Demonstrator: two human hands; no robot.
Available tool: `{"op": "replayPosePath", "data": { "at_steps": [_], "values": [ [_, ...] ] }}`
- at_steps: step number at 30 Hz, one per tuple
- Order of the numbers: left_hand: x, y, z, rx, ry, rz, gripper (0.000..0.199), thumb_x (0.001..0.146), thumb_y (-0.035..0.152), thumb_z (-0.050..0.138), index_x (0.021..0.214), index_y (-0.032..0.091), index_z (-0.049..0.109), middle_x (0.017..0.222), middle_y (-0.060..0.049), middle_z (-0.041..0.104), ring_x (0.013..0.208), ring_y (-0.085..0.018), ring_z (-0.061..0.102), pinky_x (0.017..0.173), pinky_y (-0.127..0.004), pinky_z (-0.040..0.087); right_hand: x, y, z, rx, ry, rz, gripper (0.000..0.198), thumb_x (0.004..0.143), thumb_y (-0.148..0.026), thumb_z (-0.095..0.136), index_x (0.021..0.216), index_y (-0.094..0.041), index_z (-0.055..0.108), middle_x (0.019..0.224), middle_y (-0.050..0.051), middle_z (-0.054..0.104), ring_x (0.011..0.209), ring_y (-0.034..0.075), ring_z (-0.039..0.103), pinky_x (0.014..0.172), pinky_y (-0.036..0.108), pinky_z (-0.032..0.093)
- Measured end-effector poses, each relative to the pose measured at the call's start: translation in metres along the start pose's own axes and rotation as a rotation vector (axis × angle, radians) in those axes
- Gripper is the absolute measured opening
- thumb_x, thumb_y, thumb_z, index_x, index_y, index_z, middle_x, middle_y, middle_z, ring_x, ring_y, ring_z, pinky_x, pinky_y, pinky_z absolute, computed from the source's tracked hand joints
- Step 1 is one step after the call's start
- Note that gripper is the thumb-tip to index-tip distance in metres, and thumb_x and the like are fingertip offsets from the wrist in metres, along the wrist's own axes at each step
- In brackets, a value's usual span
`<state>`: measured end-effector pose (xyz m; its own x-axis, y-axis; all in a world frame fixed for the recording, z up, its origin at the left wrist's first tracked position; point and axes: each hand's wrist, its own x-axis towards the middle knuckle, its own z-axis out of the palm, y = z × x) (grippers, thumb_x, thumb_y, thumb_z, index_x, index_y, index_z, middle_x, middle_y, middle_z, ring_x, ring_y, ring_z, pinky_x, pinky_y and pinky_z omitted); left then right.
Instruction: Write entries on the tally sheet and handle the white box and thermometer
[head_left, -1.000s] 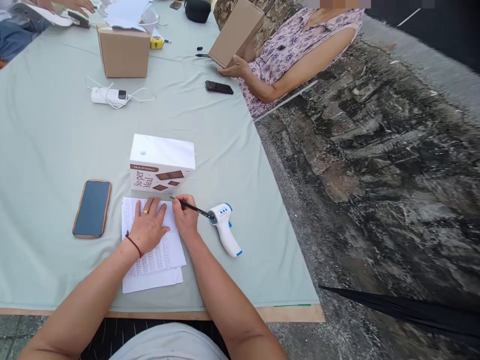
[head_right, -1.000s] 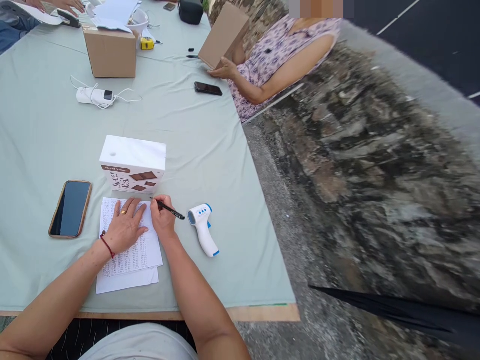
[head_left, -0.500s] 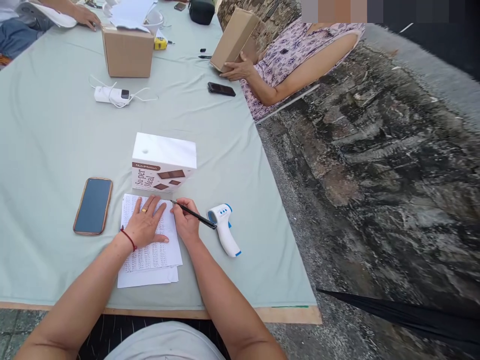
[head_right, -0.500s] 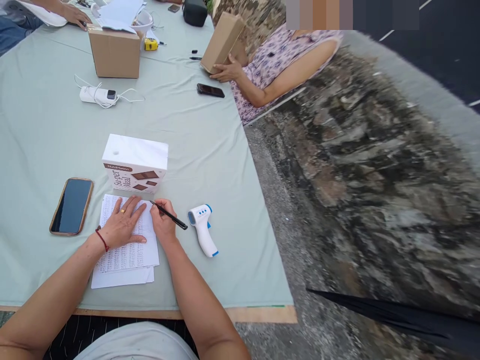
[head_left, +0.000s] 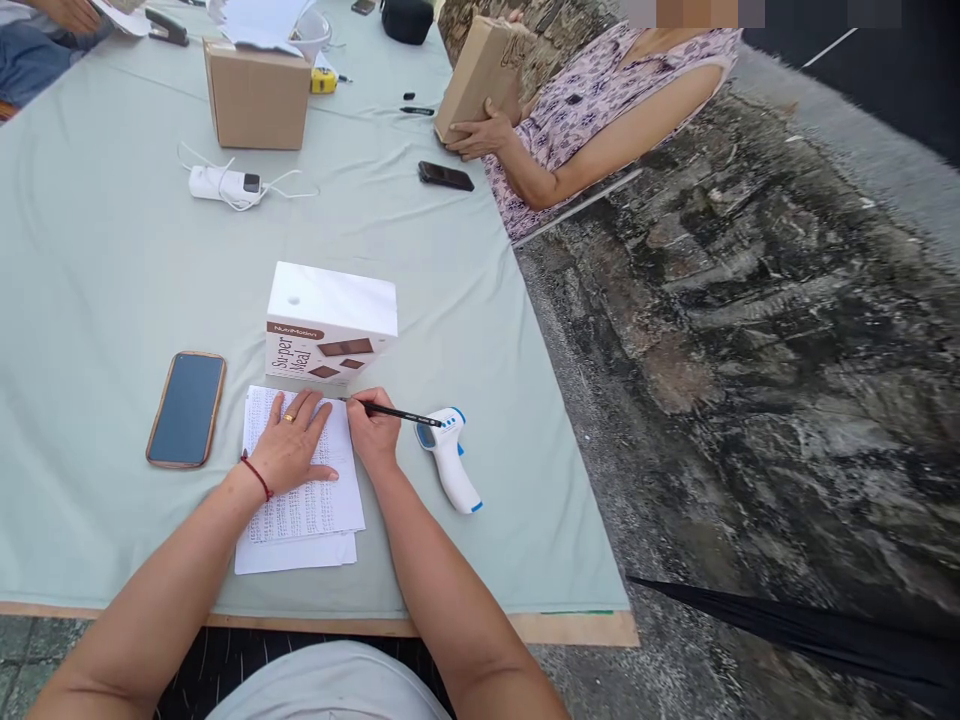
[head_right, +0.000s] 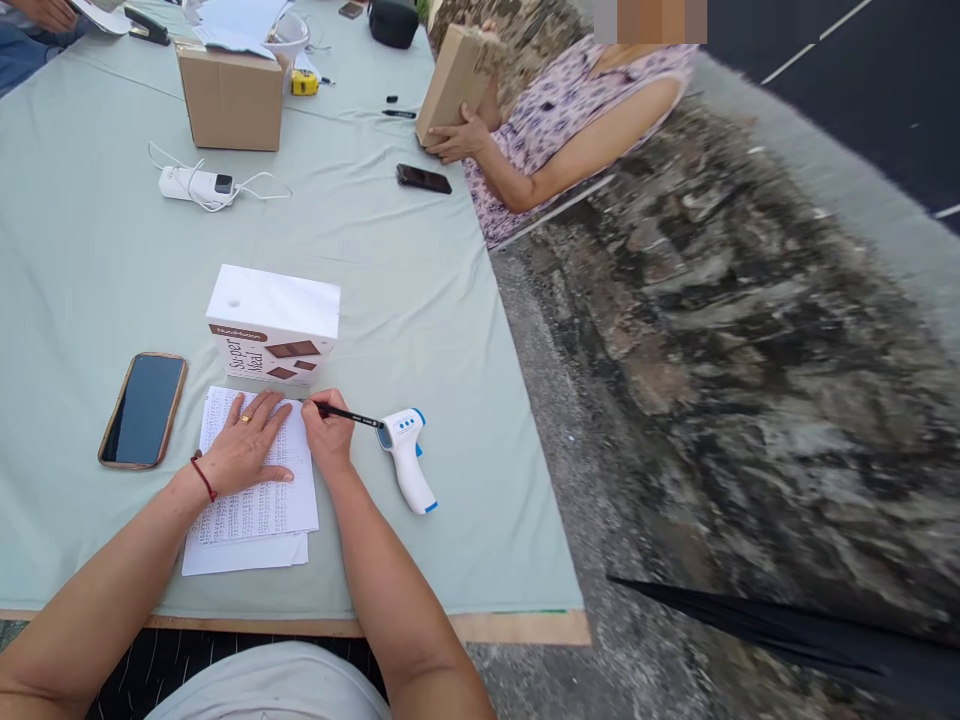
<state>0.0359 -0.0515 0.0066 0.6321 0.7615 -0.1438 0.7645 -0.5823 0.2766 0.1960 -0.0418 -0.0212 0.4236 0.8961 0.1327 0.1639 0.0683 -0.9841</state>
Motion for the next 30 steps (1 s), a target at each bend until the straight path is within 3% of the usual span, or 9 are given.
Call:
{"op": "replayPosePath", "data": {
  "at_steps": [8, 30],
  "values": [
    [0.0, 0.0, 0.001, -0.012, 0.013, 0.003, 0.096, 0.084, 0.064, 0.07, 0.158, 0.017, 0.032, 0.164, -0.021, 0.033, 0.157, -0.038, 0.021, 0.127, -0.062, 0.013, -0.003, 0.002, 0.0, -0.014, -0.051, 0.0, 0.012, 0.072, -0.034, 0.057, 0.066, -0.024, 0.055, 0.062, -0.004, 0.057, 0.063, 0.015, 0.05, 0.063, 0.03, 0.045],
    [0.001, 0.006, -0.007, -0.006, -0.051, -0.025, 0.097, 0.083, 0.061, 0.074, 0.156, 0.011, 0.034, 0.164, -0.023, 0.031, 0.156, -0.04, 0.021, 0.126, -0.064, 0.013, -0.003, 0.003, -0.001, -0.049, -0.111, 0.037, 0.013, 0.074, -0.036, 0.058, 0.068, -0.024, 0.057, 0.064, -0.004, 0.058, 0.065, 0.015, 0.05, 0.065, 0.03, 0.044]
  ]
}}
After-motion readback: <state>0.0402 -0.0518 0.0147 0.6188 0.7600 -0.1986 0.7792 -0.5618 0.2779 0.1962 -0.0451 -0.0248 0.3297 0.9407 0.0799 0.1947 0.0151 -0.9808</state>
